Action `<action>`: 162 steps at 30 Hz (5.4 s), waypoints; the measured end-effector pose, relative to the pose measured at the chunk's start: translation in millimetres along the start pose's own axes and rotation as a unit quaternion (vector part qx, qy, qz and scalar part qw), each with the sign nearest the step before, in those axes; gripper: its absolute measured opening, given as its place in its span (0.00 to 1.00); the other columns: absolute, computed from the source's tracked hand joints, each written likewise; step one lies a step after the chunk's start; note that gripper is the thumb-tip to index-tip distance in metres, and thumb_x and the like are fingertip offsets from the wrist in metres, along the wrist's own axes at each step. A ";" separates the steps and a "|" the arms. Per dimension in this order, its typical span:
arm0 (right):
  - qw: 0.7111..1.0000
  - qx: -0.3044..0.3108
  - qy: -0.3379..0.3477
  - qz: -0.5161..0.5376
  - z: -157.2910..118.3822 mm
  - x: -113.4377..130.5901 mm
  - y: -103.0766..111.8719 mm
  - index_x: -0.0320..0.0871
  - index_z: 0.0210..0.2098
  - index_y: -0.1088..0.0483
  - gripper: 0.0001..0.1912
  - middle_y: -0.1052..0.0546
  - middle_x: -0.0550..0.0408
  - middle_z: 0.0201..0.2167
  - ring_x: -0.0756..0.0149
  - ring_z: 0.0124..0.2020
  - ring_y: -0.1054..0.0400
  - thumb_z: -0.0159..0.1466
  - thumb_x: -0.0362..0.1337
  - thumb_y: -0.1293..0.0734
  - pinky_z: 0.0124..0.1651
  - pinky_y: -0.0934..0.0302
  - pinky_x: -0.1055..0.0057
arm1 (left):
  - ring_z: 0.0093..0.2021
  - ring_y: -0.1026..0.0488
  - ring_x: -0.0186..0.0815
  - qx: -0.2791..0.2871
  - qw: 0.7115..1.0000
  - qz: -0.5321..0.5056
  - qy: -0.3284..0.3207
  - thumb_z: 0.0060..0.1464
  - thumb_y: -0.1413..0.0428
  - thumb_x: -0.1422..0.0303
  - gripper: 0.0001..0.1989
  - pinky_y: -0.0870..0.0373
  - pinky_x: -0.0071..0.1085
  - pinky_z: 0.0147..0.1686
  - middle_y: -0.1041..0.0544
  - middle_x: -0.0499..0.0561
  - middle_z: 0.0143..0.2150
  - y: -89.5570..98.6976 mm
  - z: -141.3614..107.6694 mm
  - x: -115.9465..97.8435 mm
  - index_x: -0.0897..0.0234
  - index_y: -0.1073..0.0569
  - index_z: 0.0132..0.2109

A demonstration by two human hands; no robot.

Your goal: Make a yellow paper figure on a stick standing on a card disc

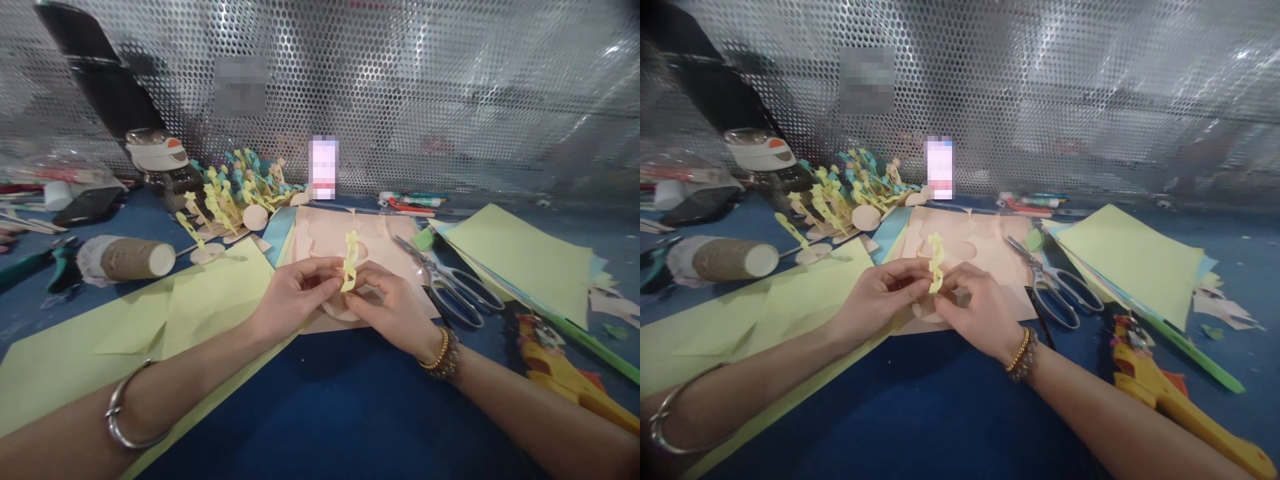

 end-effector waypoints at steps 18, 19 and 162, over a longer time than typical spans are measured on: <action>1.000 0.008 0.005 0.002 0.3 4.7 -2.2 0.46 0.27 0.29 0.06 0.25 0.56 0.34 0.63 0.40 0.29 0.55 0.29 0.36 0.46 0.36 0.65 | 0.32 0.25 0.32 -0.016 1.000 0.005 -0.001 0.47 0.37 0.68 0.16 0.28 0.26 0.35 0.21 0.48 0.33 0.6 -2.4 -0.9 0.62 0.24 0.45; 1.000 0.007 0.005 0.001 0.4 4.4 -2.1 0.46 0.27 0.29 0.06 0.25 0.56 0.34 0.63 0.40 0.29 0.55 0.28 0.35 0.46 0.36 0.65 | 0.33 0.25 0.32 -0.017 1.000 0.007 -0.003 0.47 0.37 0.67 0.16 0.28 0.26 0.36 0.21 0.48 0.33 1.0 -2.6 -1.0 0.61 0.24 0.45; 0.966 0.149 0.187 -0.101 150.7 54.6 -35.3 0.42 0.30 0.24 0.05 0.24 0.53 0.44 0.58 0.46 0.29 0.56 0.33 0.33 0.50 0.37 0.66 | 0.30 0.33 0.31 -0.187 0.959 0.114 -0.177 0.62 0.57 0.63 0.12 0.33 0.28 0.32 0.29 0.48 0.30 51.3 -16.1 -57.8 0.61 0.35 0.34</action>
Point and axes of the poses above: each hand's wrist, its own z-axis towards the middle knuckle, its own y-axis out of the back of the hand, x = y × z, the point moved 10 cm from there along z, towards the middle knuckle
